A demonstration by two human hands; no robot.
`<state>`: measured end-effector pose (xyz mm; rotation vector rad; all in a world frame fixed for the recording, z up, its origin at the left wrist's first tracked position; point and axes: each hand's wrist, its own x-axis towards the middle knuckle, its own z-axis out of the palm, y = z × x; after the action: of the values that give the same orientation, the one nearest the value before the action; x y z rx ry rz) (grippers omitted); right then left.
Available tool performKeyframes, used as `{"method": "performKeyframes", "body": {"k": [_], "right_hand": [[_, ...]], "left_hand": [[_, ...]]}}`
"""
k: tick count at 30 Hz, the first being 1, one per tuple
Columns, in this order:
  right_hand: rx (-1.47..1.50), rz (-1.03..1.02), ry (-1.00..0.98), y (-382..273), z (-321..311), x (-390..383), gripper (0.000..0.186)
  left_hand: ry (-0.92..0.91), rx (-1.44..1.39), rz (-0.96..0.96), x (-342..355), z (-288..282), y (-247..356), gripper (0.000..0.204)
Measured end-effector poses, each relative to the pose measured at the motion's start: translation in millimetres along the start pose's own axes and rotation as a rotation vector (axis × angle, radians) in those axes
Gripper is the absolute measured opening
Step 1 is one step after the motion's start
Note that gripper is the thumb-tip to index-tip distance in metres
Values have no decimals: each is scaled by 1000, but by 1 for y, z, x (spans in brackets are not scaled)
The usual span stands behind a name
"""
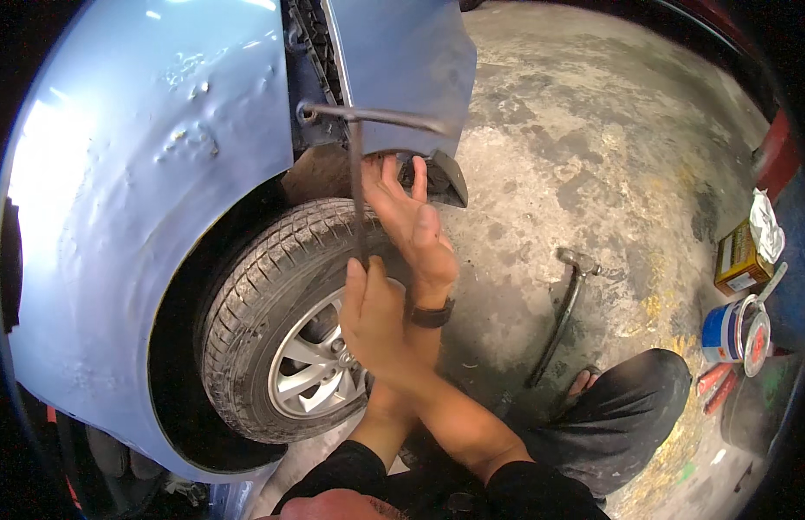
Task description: The person uses a T-handle wrench and their hands to detach and align a plastic trim piece on the blue car body near the wheel well.
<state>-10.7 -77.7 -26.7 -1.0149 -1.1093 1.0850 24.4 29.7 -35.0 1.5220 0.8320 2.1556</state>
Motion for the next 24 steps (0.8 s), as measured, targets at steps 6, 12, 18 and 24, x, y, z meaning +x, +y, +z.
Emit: {"method": "performKeyframes", "body": {"k": [6,12,18,24], "right_hand": [[-82,-36,-98,2,6,3,29],[74,21,97,0,0,-8,26],[-20,-111,-39,0,9,3,30],[72,-154,91,-3,-8,-7,29]], "left_hand": [[3,41,39,0,-5,0,108],[10,-18,31,0,-1,-1,109],[-12,37,43,3,-6,5,108],[-23,25,35,-1,-6,-2,108]]}}
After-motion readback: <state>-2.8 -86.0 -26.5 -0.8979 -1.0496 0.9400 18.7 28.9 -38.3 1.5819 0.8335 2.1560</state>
